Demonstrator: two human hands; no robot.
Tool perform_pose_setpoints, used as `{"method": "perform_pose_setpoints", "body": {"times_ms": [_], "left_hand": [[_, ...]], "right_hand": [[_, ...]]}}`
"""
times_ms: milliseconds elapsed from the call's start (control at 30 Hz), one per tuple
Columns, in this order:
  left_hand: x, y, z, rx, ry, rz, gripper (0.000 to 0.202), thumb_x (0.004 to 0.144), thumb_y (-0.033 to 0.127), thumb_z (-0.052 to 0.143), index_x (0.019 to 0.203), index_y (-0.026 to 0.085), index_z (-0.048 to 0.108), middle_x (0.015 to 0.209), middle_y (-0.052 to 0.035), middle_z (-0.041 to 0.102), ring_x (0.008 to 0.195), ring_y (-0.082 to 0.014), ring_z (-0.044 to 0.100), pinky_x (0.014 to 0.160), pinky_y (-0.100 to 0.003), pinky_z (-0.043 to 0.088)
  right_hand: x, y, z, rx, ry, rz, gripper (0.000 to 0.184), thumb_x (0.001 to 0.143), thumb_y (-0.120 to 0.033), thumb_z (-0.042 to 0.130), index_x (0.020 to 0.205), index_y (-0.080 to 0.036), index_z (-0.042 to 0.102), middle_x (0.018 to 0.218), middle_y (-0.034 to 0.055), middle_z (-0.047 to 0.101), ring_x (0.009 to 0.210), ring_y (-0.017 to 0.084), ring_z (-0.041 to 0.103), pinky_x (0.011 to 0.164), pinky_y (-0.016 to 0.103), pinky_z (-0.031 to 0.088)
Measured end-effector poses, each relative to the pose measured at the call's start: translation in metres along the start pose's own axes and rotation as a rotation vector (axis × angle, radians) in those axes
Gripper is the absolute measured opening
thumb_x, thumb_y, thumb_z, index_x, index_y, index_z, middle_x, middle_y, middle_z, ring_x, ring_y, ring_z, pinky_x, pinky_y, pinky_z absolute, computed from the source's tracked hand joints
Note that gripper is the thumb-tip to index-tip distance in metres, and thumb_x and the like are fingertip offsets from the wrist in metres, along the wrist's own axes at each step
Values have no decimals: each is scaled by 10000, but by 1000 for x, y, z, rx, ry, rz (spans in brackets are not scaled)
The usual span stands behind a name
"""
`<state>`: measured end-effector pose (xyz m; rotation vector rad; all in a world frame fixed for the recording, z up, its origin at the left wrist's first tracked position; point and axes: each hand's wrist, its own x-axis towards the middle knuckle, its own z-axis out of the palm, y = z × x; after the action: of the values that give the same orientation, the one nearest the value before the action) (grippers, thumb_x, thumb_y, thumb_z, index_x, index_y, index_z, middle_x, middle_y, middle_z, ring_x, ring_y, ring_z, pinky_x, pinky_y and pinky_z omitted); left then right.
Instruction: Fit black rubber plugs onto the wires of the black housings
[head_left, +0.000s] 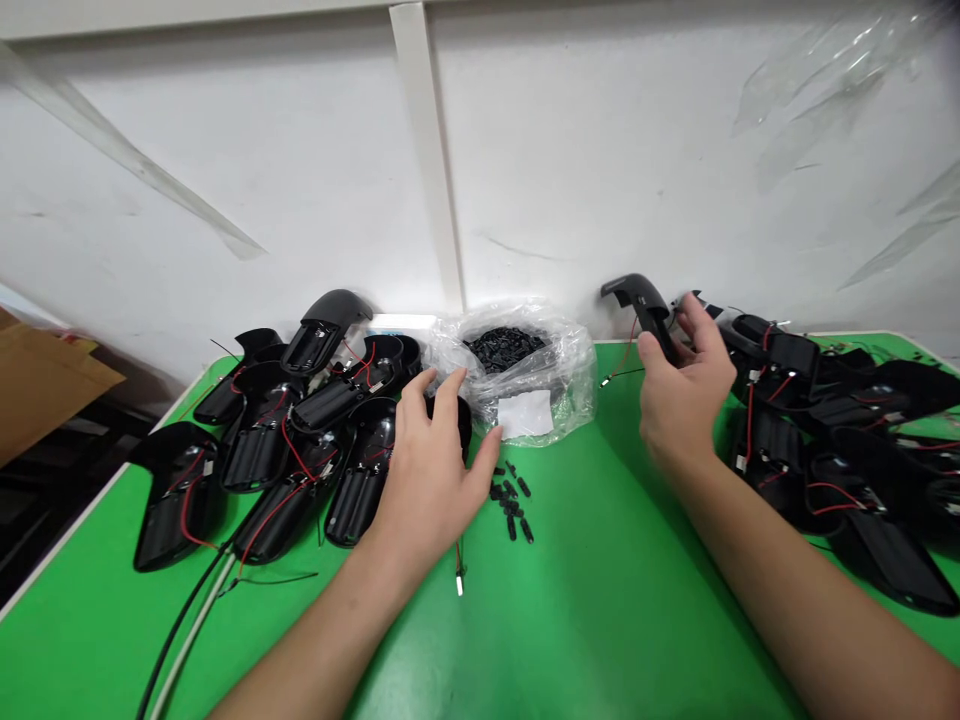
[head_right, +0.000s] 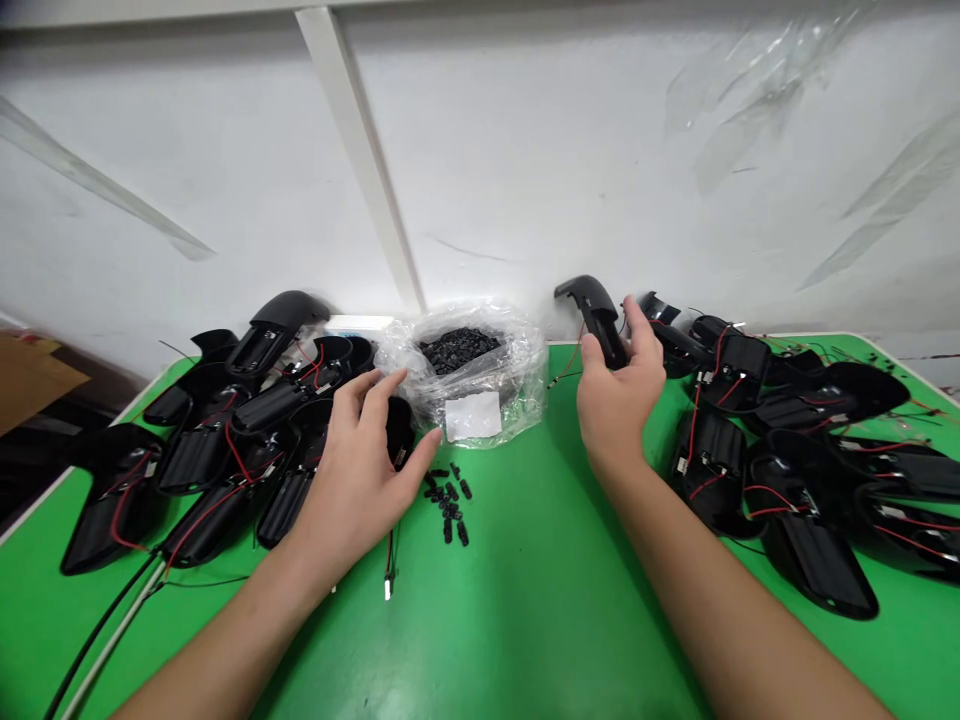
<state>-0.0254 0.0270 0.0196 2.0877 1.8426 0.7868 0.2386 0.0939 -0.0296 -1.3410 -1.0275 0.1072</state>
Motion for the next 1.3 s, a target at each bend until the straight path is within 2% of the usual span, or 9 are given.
{"method": "perform_pose_setpoints", "body": {"times_ms": [133,267,467,633,733,833,1000,1133,1300], "left_hand": [[-1,2,-7,-27,160,25,804,877,580,723,1558,238,469,1587,-130,483,1534,-274,462,1343,-528,454],[-8,7,-16,-201,464,224,388,899,401,757,1240,218,730,1214,-62,726,1180,-143,664,1128,-295,534],[-1,18,-14,-1062,138,-264,506,807,583,823,1126,209,703,993,-15,742,894,-104,691,841,-208,583],[9,24,-21,-1372,79,-494,362,782,462,866,890,184,661,774,26,689,681,-74,668,690,-170,590],[12,25,-32,-1397,10,-636,291,808,426,801,898,194,650,729,17,689,567,-95,659,549,-171,566],[15,24,-40,-1418,4,-757,224,835,402,697,896,191,654,705,-1,695,500,-110,636,450,-172,520],[18,23,-41,-1442,8,-784,201,821,365,642,888,176,658,653,-7,676,465,-106,606,423,-168,492],[14,22,-38,-1436,-29,-726,261,773,407,722,879,176,659,649,-4,690,466,-111,614,426,-172,493],[10,21,-34,-1407,-80,-700,356,725,447,792,919,178,662,681,-3,708,475,-123,633,419,-185,491]], "right_hand": [[-14,-43,2,436,-142,172,629,864,-260,759,1477,-242,622,1553,128,584,1456,286,563,1216,518,478],[-33,-86,0,916,-520,602,468,893,-253,745,1355,-287,686,1383,68,721,1315,272,687,1213,553,491],[-76,-113,0,1166,-899,796,349,1009,-346,688,1352,-306,735,1465,30,684,1293,265,699,1113,521,589],[-87,-112,-6,811,-1011,389,387,1079,-421,606,1435,-302,700,1334,23,750,1122,189,737,966,356,620],[-75,-104,-10,444,-869,-50,288,1084,-312,575,1229,-187,789,933,31,787,807,141,711,718,271,546],[-64,-91,-8,128,-879,-269,196,1012,-199,612,1050,-137,793,837,36,740,706,134,644,660,281,461],[-61,-78,-4,-246,-1189,-319,188,962,-141,594,872,-145,759,844,63,693,780,177,618,714,314,392],[-64,-79,-3,-303,-1248,-264,119,953,-227,673,980,-151,760,922,70,671,803,188,589,720,321,372],[-67,-74,0,-200,-1253,-178,128,904,-34,617,867,-142,676,916,68,624,839,184,565,752,307,394]]}}
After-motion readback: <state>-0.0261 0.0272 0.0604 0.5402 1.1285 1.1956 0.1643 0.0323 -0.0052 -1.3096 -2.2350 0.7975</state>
